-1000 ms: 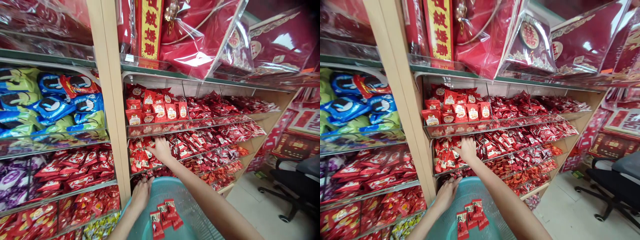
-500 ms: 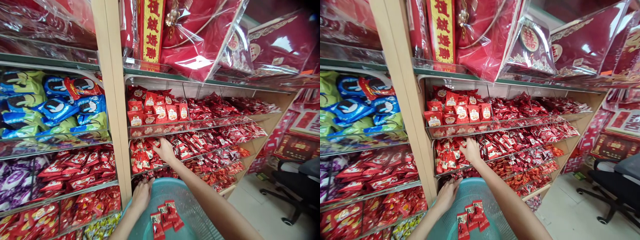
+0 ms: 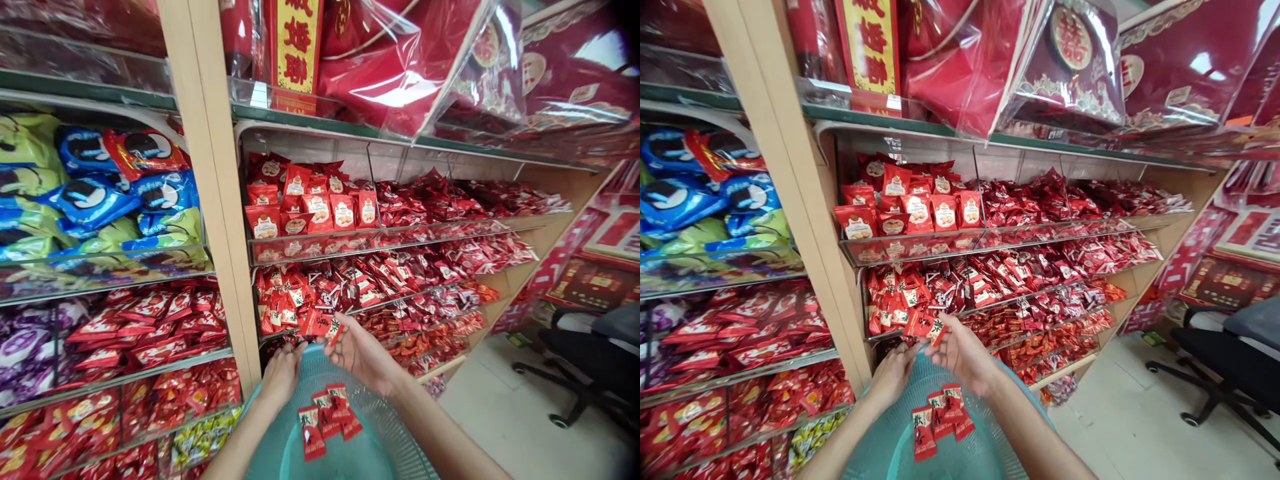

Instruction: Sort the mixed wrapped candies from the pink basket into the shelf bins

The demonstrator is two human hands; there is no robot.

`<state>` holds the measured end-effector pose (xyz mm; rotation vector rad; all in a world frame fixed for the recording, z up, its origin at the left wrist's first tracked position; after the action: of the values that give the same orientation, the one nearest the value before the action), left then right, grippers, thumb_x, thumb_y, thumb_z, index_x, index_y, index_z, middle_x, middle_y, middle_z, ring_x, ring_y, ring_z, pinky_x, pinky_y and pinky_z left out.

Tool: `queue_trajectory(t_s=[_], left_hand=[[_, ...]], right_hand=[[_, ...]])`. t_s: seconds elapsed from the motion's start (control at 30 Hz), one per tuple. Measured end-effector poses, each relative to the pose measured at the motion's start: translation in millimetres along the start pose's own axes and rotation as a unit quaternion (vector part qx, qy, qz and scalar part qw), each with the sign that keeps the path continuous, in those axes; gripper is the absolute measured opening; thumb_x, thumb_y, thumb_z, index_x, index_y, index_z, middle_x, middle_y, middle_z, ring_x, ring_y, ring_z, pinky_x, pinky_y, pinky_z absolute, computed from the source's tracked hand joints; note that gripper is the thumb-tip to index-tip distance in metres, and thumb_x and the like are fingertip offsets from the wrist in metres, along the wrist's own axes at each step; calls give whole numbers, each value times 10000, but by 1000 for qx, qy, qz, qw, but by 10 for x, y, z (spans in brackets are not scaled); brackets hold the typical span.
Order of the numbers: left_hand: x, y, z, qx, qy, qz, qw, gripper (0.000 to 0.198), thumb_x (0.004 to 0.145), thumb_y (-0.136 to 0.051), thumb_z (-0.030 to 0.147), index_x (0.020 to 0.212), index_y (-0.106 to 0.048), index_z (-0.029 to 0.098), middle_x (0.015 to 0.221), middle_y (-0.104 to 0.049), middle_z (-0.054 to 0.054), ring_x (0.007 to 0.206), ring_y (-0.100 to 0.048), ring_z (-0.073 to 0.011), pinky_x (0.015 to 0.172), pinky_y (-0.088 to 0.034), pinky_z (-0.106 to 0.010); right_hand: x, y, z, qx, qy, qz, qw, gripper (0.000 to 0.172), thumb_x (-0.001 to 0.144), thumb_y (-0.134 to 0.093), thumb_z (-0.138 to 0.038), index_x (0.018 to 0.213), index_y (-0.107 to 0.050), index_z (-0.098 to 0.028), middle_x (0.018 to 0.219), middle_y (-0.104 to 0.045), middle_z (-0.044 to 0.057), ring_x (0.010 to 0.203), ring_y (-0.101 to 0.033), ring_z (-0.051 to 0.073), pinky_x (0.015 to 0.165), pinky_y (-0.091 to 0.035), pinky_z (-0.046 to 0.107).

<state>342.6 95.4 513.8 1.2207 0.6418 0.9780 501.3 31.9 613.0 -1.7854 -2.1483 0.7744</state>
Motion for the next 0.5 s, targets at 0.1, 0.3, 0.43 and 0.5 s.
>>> queue_trajectory(t_s=[0.1,0.3,0.43,0.5], left_hand=[[-1,-1,-6,-5,-13,1,1000,430,921,-308,206,1319,-460,264,1149,-577,-95,1017,-568,-191,870,-421,-283],[-9,3,3,10,3,-1,1000,435,929,-295,238,1341,-430,279,1152,-565,-93,991,-570,-197,852,-426,-286],[-13,4,16,15,6,2,1000,433,928,-303,251,1341,-427,295,1156,-563,-83,1012,-559,-194,865,-418,-279],[-13,-4,13,17,7,4,1000,433,928,-303,252,1341,-427,295,1158,-562,-84,1010,-560,-193,861,-418,-278]], right_hand=[[21,169,191,-16,-46,6,999,345,804,-554,-485,749,-581,-145,640,-593,-5,521,-525,65,480,-389,157],[139,667,675,-221,-88,47,970,386,717,-613,-538,626,-512,-176,499,-464,-54,432,-405,67,435,-296,197],[277,881,919,-513,-53,31,856,465,751,-539,-524,470,-353,-203,419,-302,-65,420,-279,76,432,-239,248],[362,897,998,-588,-33,27,808,462,740,-553,-462,432,-336,-195,437,-237,-64,447,-231,72,443,-215,253]])
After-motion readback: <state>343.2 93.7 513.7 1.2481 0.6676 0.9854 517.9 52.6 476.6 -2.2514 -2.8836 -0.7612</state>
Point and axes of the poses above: each hand's wrist, its own x-axis towards the middle knuckle, its own y-axis out of the back of the hand, z = x × y, the point moved 1 cm from there along x, towards the middle knuckle
